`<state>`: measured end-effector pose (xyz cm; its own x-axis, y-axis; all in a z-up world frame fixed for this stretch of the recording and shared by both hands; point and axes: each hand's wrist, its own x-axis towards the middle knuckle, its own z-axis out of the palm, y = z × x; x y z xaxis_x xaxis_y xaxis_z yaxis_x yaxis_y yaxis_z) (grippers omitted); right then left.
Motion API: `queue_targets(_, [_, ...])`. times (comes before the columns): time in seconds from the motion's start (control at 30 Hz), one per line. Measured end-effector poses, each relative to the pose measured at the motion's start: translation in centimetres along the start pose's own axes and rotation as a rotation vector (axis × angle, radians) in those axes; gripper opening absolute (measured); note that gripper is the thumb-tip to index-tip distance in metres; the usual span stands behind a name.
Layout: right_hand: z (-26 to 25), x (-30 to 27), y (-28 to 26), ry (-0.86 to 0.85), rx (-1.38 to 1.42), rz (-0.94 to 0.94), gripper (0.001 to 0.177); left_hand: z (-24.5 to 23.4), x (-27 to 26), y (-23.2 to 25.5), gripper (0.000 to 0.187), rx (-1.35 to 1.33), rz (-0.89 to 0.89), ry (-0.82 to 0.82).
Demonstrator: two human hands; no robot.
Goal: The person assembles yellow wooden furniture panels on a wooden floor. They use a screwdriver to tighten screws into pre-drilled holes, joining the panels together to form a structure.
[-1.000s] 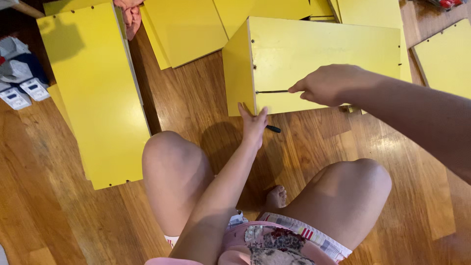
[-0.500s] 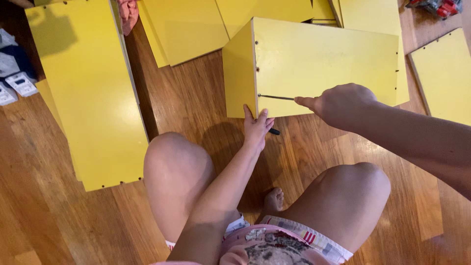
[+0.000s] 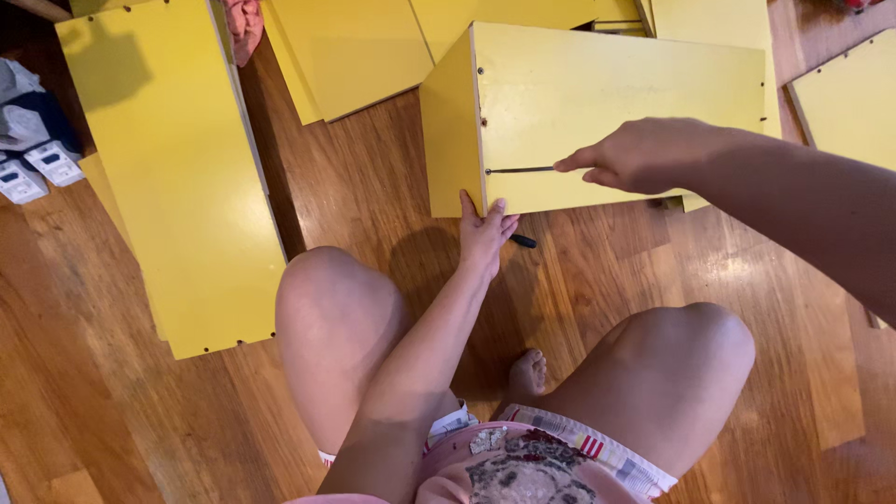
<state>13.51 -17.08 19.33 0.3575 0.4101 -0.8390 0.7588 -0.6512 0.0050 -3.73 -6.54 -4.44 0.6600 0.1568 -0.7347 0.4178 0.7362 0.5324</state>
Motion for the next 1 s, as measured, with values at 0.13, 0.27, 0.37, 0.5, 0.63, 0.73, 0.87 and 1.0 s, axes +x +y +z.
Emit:
queue_targets(0.13, [0.0,-0.6,-0.9,-0.144,-0.085,0.148,0.05,0.1,-0.4,0.3,0.095,0.004,-0.005,-0.015])
queue_targets(0.27, [1.0,-2.0,-1.6,-0.011,-0.213,0.089,0.053,0.1,-0.5,0.7,0.095,0.013,-0.013,-0.006])
queue_targets(0.37, [2.3,-1.9,-1.3,0.007,-0.329,0.058,0.066,-0.1,-0.3,0.4,0.095,0.032,-0.023,0.002])
queue_targets(0.5, [2.7,-0.9,-0.8,-0.013,-0.217,0.084,0.059,-0.3,0.0,0.0,0.096,0.02,0.01,-0.024])
queue_targets(0.63, [1.7,0.0,-0.8,-0.032,0.087,0.076,0.049,-0.3,0.3,0.1,0.097,0.028,0.021,-0.034])
queue_targets(0.73, [1.7,-0.4,-1.1,-0.05,0.08,0.138,0.048,-0.4,0.0,0.1,0.097,0.014,0.022,-0.039])
queue_targets(0.87, [0.5,-1.2,-2.0,-0.045,0.077,0.143,0.048,-0.4,-0.3,0.7,0.095,0.05,0.008,-0.037])
queue_targets(1.0, [-1.4,-1.6,-4.4,-0.054,-0.033,0.181,0.052,-0.4,-0.4,0.6,0.095,0.064,0.018,-0.05])
